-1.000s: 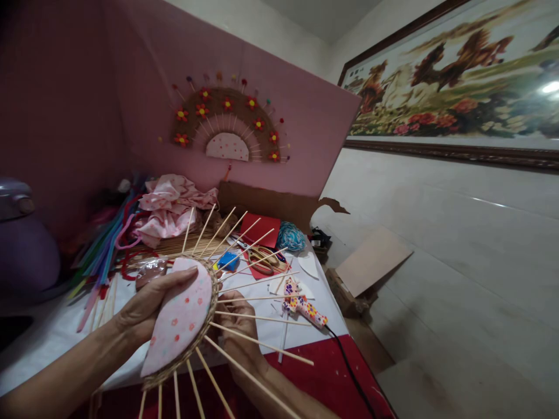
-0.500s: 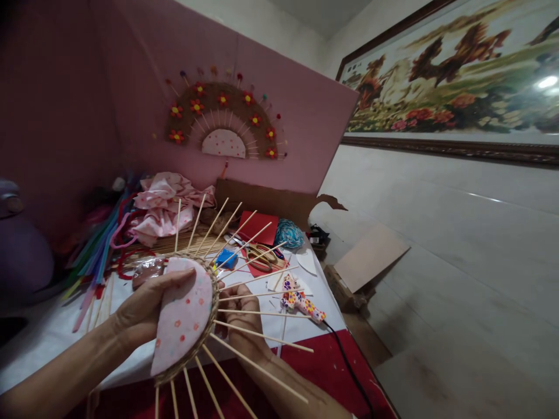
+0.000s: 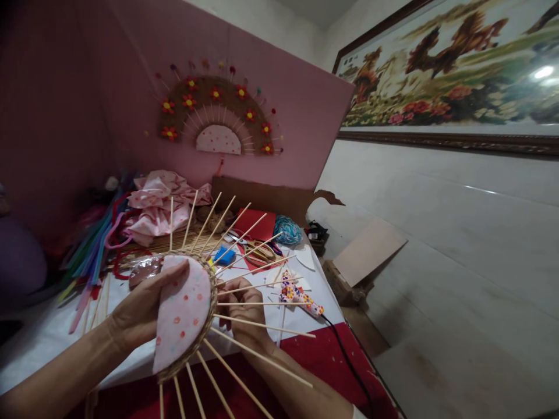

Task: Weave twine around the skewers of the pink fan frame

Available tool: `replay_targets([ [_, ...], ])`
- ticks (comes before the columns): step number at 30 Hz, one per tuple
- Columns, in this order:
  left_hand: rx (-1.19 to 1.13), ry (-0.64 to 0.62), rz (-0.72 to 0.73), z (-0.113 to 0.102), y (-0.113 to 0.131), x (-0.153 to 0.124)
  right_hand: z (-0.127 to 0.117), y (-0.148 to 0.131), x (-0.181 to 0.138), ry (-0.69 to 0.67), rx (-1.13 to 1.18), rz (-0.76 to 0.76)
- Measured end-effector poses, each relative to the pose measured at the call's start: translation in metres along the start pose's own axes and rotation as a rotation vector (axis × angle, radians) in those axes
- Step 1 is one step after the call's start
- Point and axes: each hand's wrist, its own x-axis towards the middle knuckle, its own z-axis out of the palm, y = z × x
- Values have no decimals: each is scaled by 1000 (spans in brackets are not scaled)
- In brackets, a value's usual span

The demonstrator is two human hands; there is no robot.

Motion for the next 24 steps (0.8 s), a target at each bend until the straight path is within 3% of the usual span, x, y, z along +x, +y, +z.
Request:
replay_targets([
  [5, 22, 38, 39, 0, 3, 2, -9, -9, -4, -34, -58, -34],
  [11, 156, 179, 72, -3, 2, 1, -19, -20, -7, -25, -89, -18],
  [17, 217, 220, 24, 0, 2, 1, -20, -23, -10, -83, -102, -46],
  [24, 259, 231, 65, 0, 4, 1, -31, -24, -15, -201, -39, -76],
])
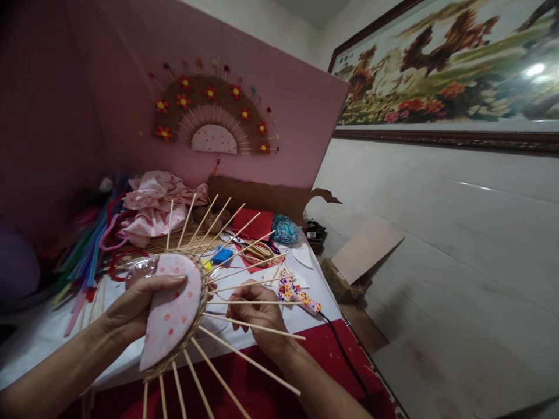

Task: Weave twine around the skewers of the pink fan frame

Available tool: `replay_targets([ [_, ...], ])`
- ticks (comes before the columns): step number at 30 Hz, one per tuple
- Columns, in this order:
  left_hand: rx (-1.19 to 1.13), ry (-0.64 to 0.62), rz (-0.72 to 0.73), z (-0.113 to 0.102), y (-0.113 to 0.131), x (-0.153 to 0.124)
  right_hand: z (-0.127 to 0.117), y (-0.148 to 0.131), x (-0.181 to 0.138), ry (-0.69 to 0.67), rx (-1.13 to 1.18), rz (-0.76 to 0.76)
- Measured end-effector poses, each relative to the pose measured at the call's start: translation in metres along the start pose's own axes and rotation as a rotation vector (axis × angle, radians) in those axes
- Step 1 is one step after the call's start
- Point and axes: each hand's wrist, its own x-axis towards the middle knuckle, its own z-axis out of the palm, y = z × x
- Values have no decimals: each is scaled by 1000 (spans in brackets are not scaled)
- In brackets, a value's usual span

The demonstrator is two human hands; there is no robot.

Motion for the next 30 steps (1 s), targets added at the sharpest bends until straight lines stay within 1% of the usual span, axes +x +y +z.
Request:
replay_targets([
  [3, -1, -7, 3, -1, -1, 1, -4, 1, -1, 3, -20, 27],
  [9, 39, -35, 1, -5, -3, 3, -2, -4, -1, -5, 28, 17],
  [12, 50, -38, 7, -4, -3, 2, -1, -8, 0, -44, 77, 33],
  [17, 38, -26, 4, -4, -3, 3, -1, -9, 0, -70, 190, 96],
  [19, 32, -28, 0, -4, -3, 4, 0, -8, -1, -106, 180, 84],
  [22, 29, -25, -5, -4, -4, 4, -2, -4, -2, -138, 120, 22],
  [25, 25, -17, 25, -4, -2, 3, -8, 2, 1, -79, 196, 22],
  [28, 3, -26, 50, -5, 0, 3, -12, 6, 4, -2, 282, 103],
  [30, -7, -24, 58, -5, 1, 3, -11, 7, 4, -6, 289, 183],
])
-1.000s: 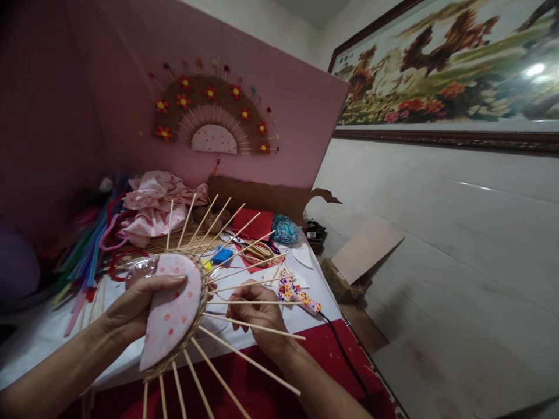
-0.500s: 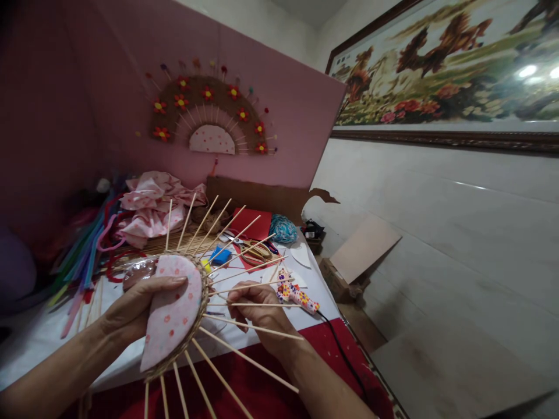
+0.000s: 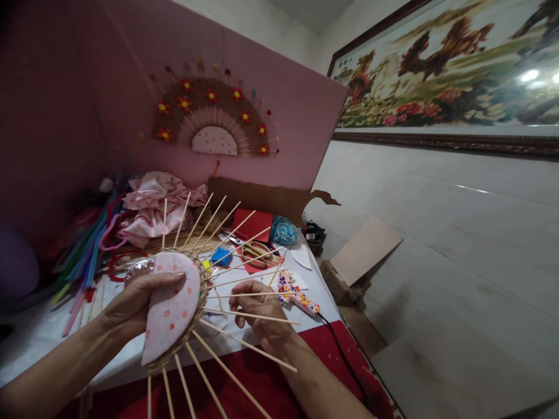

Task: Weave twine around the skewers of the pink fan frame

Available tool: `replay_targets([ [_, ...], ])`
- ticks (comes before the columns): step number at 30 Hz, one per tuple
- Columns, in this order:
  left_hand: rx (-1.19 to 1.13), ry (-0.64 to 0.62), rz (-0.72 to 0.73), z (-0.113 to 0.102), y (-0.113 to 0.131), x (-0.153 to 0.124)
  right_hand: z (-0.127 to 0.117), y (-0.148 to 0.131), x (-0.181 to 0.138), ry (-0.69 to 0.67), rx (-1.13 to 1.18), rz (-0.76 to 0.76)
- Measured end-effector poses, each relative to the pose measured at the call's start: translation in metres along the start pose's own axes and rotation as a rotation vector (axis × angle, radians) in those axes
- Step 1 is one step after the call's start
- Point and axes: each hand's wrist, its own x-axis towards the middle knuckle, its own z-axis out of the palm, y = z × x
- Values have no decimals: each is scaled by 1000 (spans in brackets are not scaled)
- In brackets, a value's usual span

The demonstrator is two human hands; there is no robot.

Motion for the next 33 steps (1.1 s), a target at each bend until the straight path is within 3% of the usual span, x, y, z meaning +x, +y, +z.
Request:
replay_targets([
  [6, 43, 2, -43, 0, 0, -1, 12, 0, -5, -111, 108, 267],
  [12, 67, -20, -70, -1, -1, 0, 10, 4, -4, -185, 138, 358],
  [21, 61, -3, -58, -1, 3, -2, 12, -7, -11, -240, 41, 313],
  [26, 82, -56, -62, -1, -1, -2, 22, -9, -10, -187, -70, 359],
  [33, 94, -36, -59, 0, -3, -1, 26, 0, -10, -120, 20, 323],
])
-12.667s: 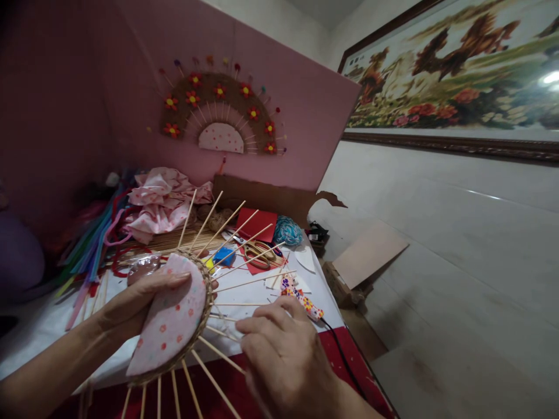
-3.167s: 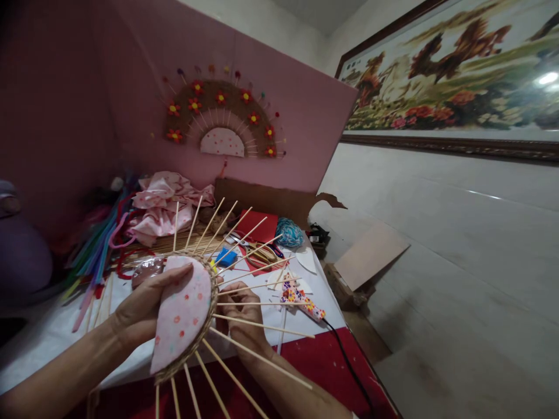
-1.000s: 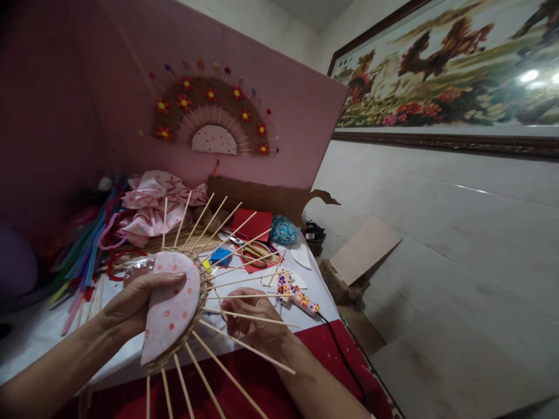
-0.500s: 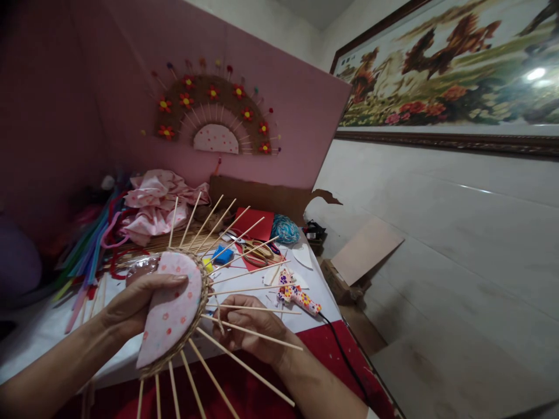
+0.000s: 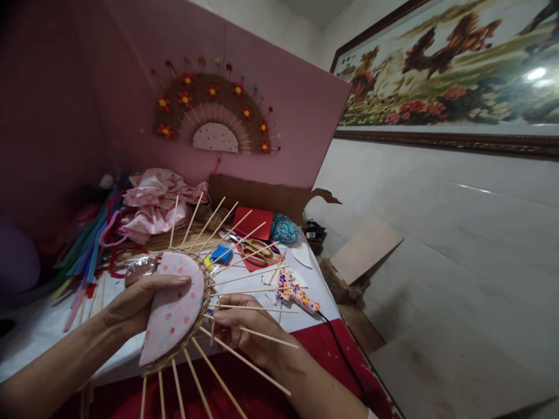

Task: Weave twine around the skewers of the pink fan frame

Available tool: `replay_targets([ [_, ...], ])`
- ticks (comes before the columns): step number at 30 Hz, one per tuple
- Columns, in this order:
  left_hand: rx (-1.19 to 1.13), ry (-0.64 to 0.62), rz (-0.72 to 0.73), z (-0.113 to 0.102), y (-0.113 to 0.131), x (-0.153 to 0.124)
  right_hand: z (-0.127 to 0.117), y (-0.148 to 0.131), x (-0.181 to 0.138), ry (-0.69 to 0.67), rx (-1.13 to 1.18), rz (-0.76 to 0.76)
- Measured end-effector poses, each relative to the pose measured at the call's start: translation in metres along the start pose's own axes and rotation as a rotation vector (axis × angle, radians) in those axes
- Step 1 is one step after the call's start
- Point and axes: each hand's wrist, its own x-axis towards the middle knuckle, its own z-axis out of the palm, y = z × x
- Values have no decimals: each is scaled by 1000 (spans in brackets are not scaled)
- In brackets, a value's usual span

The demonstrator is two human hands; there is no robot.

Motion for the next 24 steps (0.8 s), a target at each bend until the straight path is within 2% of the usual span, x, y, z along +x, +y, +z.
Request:
replay_targets([
  [4, -23, 4, -15, -1, 2, -1, -1, 2, -2, 24, 80, -1],
  [11, -54, -1, -3, 1, 6, -6, -3, 0, -3, -104, 95, -29],
  [18, -107, -38, -44, -1, 6, -4, -3, 1, 0, -245, 93, 50],
  [24, -93, -62, -52, -2, 6, -4, -4, 2, 3, -256, 141, 2],
])
